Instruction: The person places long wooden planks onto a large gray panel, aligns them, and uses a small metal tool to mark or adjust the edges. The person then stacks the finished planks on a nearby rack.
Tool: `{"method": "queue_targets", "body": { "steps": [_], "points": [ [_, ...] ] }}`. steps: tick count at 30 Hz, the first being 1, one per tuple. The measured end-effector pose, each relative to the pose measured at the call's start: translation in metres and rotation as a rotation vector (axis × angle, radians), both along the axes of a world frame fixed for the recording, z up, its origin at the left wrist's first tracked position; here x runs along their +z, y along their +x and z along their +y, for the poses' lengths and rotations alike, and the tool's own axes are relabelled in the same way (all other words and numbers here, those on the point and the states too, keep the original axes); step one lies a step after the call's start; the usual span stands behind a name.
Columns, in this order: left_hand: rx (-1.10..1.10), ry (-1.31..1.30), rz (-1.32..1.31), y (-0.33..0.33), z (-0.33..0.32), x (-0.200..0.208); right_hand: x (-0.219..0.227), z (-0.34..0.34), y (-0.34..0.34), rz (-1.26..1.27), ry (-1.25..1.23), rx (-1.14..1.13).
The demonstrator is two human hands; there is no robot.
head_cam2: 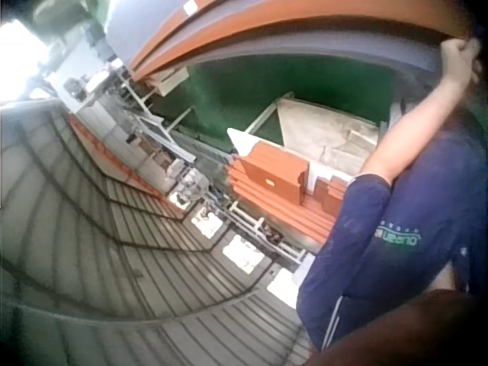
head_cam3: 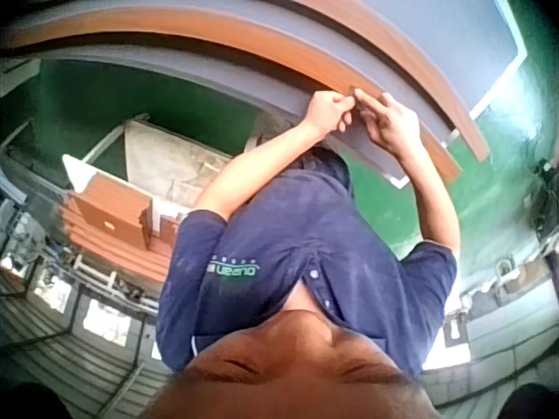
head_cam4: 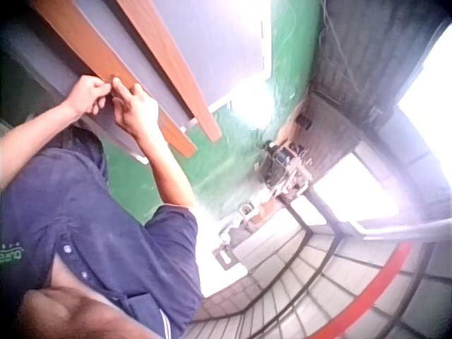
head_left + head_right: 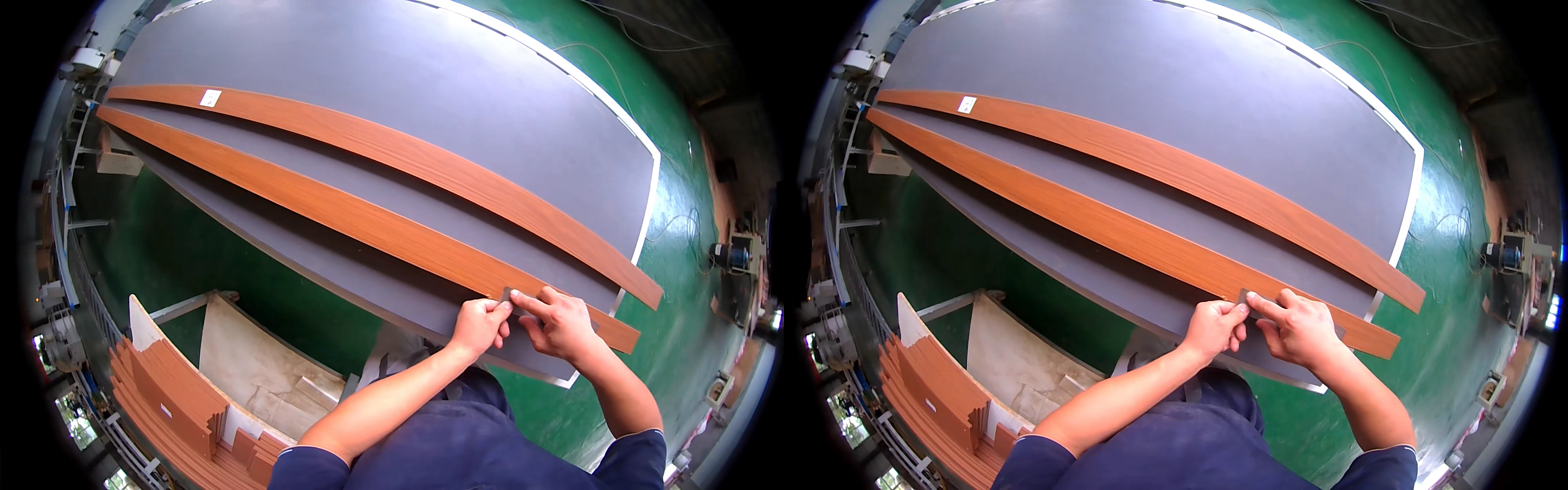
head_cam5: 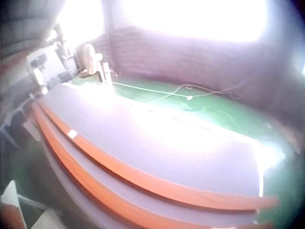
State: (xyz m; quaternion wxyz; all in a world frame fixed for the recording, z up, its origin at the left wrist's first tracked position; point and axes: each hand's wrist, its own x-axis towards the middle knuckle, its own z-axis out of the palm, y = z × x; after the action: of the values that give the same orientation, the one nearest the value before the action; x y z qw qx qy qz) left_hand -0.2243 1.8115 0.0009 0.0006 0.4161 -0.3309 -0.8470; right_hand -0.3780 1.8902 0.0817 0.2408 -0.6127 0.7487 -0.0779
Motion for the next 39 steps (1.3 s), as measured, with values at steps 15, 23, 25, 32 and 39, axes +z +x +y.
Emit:
{"method": "queue_targets", "body": {
  "steps": [15,23,25,32,39],
  "points": [
    [0.030,-0.080,-0.008,0.096,-0.160,-0.004,-0.006,-0.164,0.093,0.014,-0.031,0.041],
    [0.012,-0.062,0.025,0.149,-0.258,-0.004,-0.001,-0.258,0.151,0.029,-0.002,0.022],
    [0.012,-0.068,0.018,0.162,-0.280,-0.004,-0.001,-0.282,0.164,0.043,0.002,0.028],
    [0.053,-0.107,0.003,0.201,-0.346,-0.006,-0.001,-0.355,0.197,0.048,0.024,0.100],
    [0.075,-0.120,-0.031,0.232,-0.396,-0.008,-0.004,-0.413,0.221,0.007,-0.013,0.156]
  ]
}}
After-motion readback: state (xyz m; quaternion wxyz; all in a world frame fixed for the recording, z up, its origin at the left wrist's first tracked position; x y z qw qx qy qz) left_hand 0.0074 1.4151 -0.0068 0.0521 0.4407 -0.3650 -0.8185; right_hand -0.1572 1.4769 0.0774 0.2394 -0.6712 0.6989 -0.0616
